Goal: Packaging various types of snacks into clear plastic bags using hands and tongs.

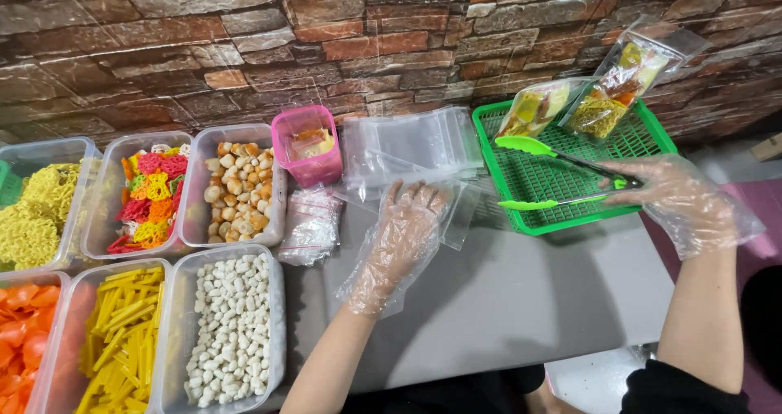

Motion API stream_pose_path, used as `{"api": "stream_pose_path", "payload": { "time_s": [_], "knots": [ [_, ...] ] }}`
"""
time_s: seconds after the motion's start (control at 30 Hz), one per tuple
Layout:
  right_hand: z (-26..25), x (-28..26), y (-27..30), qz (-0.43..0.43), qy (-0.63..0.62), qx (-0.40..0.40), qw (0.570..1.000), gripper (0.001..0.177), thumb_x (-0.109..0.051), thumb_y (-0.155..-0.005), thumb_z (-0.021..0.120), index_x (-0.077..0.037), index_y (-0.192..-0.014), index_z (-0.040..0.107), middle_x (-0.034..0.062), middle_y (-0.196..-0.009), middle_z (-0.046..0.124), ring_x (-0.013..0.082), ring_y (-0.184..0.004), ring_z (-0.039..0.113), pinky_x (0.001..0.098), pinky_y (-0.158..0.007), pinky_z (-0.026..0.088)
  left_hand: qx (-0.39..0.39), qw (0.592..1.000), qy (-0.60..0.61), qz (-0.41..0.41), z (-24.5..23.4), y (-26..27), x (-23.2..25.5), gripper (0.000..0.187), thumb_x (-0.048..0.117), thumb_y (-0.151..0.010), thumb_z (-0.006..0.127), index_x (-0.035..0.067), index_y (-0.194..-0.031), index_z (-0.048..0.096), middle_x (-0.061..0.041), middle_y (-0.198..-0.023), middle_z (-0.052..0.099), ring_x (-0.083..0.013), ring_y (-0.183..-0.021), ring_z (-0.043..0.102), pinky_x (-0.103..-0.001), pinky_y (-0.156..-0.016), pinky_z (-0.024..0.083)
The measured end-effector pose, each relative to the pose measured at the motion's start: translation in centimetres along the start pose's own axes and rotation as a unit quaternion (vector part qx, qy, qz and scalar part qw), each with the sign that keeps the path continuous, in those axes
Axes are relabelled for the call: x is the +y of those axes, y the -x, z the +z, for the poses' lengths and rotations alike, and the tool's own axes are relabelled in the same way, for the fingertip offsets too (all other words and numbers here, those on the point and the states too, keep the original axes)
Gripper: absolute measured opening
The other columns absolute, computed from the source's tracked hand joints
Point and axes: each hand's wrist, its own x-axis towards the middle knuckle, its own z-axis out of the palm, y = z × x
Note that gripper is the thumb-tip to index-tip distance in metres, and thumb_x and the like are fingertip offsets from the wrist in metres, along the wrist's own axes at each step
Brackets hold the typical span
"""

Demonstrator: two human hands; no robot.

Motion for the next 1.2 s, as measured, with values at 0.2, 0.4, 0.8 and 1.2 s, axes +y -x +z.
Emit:
{"api": "stream_pose_path", "payload": {
  "time_s": [0.2,0.4,0.8,1.2],
  "knots": [
    [0.5,8.9,-8.9,-0.091,0.31,-0.058,0.945,0.045,-0.032,-0.059,0.095,-0.027,-0.103,0.088,-0.0126,-0.133,0.073,0.001,-0.118,0.069,0.0228,-0.102,0.053,-0.039,0.993,-0.052,-0.094,3.4,-0.3,1.5,0.056,0.022,-0.092,0.045,0.022,-0.148,0.045,-0.002,-0.144,0.05,-0.0288,-0.144,0.037,-0.058,-0.121,0.018],
    [0.9,11.3,-9.7,-0.099,0.387,-0.008,0.917,0.073,-0.028,-0.061,0.096,-0.038,-0.129,0.074,-0.0061,-0.135,0.072,0.0174,-0.125,0.067,0.0303,-0.108,0.048,0.001,0.985,-0.061,-0.163,7.2,-1.2,3.0,0.069,0.029,-0.09,0.049,0.026,-0.157,0.033,-0.003,-0.165,0.034,-0.0343,-0.154,0.025,-0.065,-0.122,0.012],
    [2.7,-1.4,-1.2,-0.274,0.349,0.14,0.885,0.038,-0.036,-0.096,0.07,-0.027,-0.133,0.075,0.002,-0.131,0.075,0.0202,-0.12,0.069,0.0362,-0.102,0.052,0.043,0.993,0.064,-0.084,3.4,-5.3,1.6,0.055,0.047,-0.077,0.072,0.024,-0.126,0.06,-0.002,-0.13,0.058,-0.0263,-0.121,0.055,-0.051,-0.1,0.041],
    [15.7,-15.9,2.4,-0.516,0.334,0.141,0.776,0.011,-0.027,-0.098,0.067,-0.026,-0.107,0.072,-0.0019,-0.102,0.073,0.0216,-0.096,0.073,0.0375,-0.08,0.062,-0.123,0.976,0.164,-0.078,-0.4,-7.7,-5.2,0.024,0.023,-0.094,0.057,0.014,-0.101,0.078,-0.01,-0.095,0.079,-0.0344,-0.098,0.076,-0.051,-0.086,0.063]
  ]
}}
